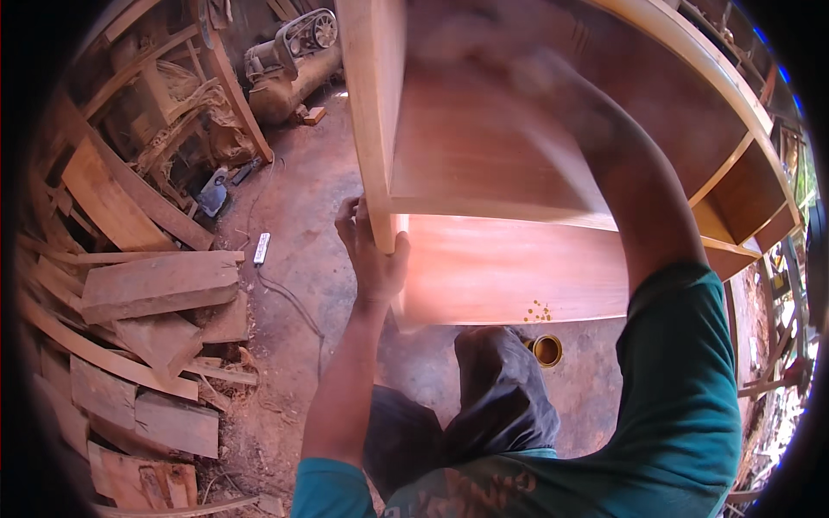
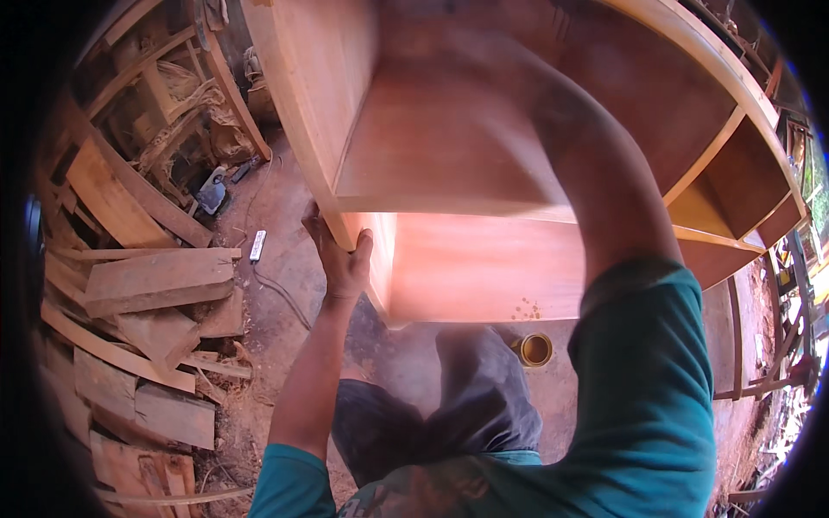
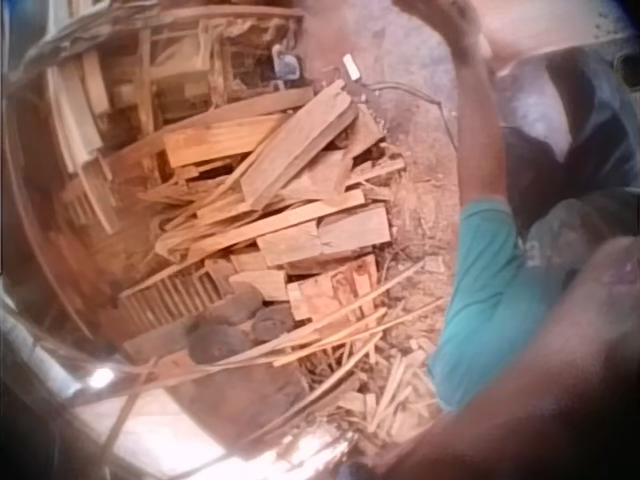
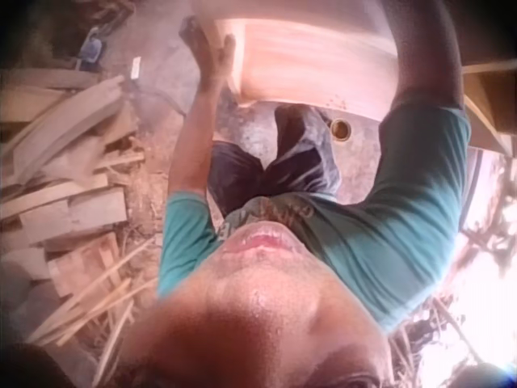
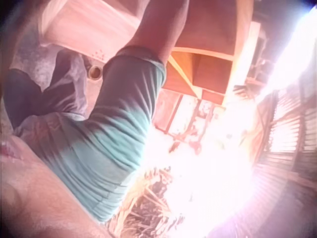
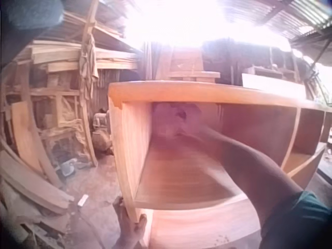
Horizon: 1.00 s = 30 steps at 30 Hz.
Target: The person applies a liquid stain to the interior surfaces of a wooden shelf unit using a wide paintbrush, dipping the brush into a small container repeatedly.
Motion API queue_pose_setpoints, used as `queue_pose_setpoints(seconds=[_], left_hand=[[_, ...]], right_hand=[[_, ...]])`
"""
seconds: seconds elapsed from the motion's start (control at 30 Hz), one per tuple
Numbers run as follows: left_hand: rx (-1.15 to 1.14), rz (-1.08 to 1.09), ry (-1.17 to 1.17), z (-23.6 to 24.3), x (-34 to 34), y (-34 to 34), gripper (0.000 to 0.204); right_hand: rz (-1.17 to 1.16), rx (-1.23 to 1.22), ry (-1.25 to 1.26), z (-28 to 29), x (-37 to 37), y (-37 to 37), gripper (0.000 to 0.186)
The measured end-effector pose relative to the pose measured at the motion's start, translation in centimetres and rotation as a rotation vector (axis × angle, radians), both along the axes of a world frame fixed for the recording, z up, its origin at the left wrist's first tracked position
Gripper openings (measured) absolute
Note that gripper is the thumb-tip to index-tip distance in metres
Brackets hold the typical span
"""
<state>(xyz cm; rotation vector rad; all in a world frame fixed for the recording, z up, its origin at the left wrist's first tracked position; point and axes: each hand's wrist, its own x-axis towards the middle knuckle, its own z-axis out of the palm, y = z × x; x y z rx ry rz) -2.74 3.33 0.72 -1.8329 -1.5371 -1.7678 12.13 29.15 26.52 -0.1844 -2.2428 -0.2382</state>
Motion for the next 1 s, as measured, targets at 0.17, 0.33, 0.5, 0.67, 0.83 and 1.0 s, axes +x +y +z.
queue_pose_setpoints(seconds=[0.17, 0.33, 0.5, 0.67, 0.83, 1.0], left_hand=[[0.021, 0.007, -0.034, -0.1, 0.1, 0.2, 0.066], [0.009, 0.013, -0.027, 0.2, 0.2, 0.0, 0.066], [0.025, 0.015, -0.032, 0.3, 0.3, 0.1, 0.065], [0.067, 0.027, 0.003, 0.2, 0.2, -0.1, 0.063], [0.040, 0.058, 0.028, -0.2, 0.2, 0.1, 0.064], [-0.029, 0.023, -0.066, -0.1, 0.3, 0.0, 0.062]], right_hand=[[-0.053, -0.010, 0.026, -0.4, 0.0, -0.1, 0.031], [-0.105, -0.008, 0.031, -0.4, -0.9, 0.3, 0.031], [-0.148, 0.002, 0.025, -1.0, -0.6, 0.0, 0.030], [-0.164, -0.009, 0.037, -1.7, 0.3, -0.1, 0.030], [-0.200, 0.005, 0.038, -1.5, -0.7, 0.9, 0.030], [-0.250, -0.010, 0.045, -1.0, -1.5, 1.6, 0.030]])
